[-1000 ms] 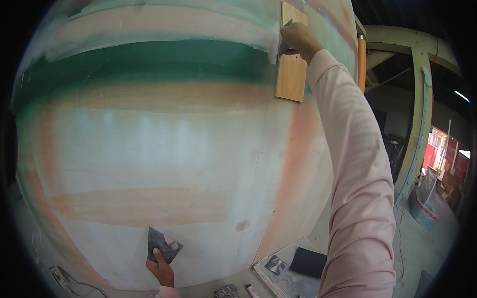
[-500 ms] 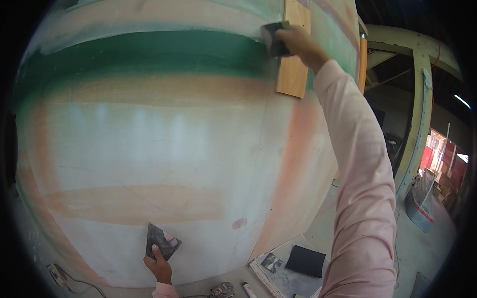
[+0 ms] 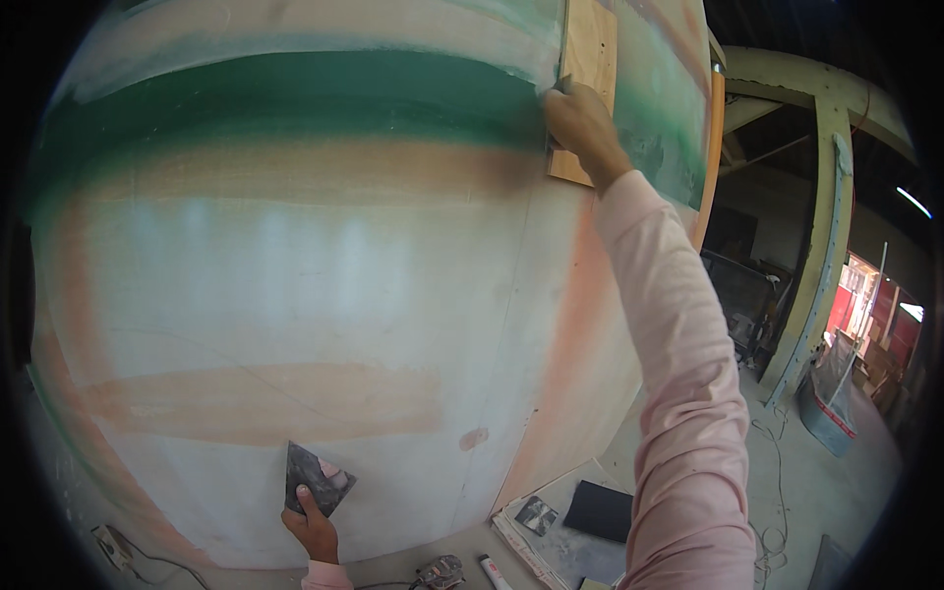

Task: Applying and smoothing putty/filler onto a wall surface using spatulas.

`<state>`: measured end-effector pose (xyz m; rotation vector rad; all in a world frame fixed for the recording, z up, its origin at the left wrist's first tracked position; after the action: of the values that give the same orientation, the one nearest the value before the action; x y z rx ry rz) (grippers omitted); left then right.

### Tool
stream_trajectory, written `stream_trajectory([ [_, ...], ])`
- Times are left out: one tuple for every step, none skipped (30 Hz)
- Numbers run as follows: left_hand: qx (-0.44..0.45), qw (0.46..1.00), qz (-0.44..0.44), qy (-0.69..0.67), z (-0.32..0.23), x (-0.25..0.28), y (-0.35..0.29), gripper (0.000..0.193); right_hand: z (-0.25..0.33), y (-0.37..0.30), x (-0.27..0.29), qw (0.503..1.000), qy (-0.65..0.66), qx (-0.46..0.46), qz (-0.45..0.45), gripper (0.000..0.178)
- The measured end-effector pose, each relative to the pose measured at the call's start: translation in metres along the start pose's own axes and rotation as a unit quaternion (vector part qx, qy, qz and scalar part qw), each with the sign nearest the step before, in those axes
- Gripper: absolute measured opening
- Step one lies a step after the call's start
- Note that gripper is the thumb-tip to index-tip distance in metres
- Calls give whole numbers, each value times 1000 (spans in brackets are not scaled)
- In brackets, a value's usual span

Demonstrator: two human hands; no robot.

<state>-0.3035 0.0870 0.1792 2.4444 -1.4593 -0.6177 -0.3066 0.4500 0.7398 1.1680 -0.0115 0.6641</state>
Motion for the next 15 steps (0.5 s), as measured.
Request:
stream_trajectory([
  [-1, 1000, 4, 3, -2, -2, 0, 59, 2, 4, -3, 996, -88, 1, -9, 35],
  [2, 1000, 5, 2, -3, -4, -1, 59, -2, 7, -20, 996, -91, 1, -7, 35],
  [-2, 1000, 8, -4, -5, -5, -1, 55, 4, 4, -28, 963, -188, 98, -166, 36],
  [-5, 1000, 12, -10, -5, -5, -1, 51, 18, -9, -33, 887, -277, 191, -316, 38],
  [-4, 1000, 8, -6, -1, 0, 0, 51, 31, -20, -42, 914, -242, 185, -267, 38],
  [-9, 1000, 6, -5, 2, 5, 2, 51, 46, -26, -34, 916, -238, 185, -263, 38],
  [-15, 1000, 8, -8, 2, 7, 2, 51, 52, -24, -25, 967, -158, 151, -133, 37],
  [-15, 1000, 11, -10, 1, 6, 2, 51, 46, -23, -19, 991, -76, 112, 0, 37],
  [-13, 1000, 8, -18, -3, 6, 2, 51, 38, -15, -6, 996, -9, 84, 18, 39],
  [-12, 1000, 3, -27, -3, 6, 0, 50, 32, -9, 5, 996, -10, 85, 16, 39],
  [-13, 999, 6, -30, -2, 3, -1, 50, 30, -3, 18, 988, -19, 148, -32, 40],
  [-8, 1000, -2, -29, 1, 1, -2, 54, 27, 2, 29, 974, -28, 211, -79, 41],
  [-3, 1000, -12, -24, 3, 2, -2, 58, 31, 3, 26, 954, -78, 267, -111, 41],
  [-5, 1000, -11, -25, 4, 1, -2, 58, 26, 5, 26, 954, -79, 267, -113, 41],
  [0, 1000, -14, -16, 7, 2, -3, 58, 21, 6, 22, 952, -107, 268, -101, 40],
])
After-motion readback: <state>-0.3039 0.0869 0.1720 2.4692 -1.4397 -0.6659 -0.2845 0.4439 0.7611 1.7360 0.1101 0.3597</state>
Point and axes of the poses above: each hand's wrist, its own y-axis towards the middle knuckle, its own x-axis out of the back of the hand, z = x × y, the point moved 6 cm from there along y, towards the middle knuckle, and after that the axes turned 4 degrees about y, right-handed, at the moved point
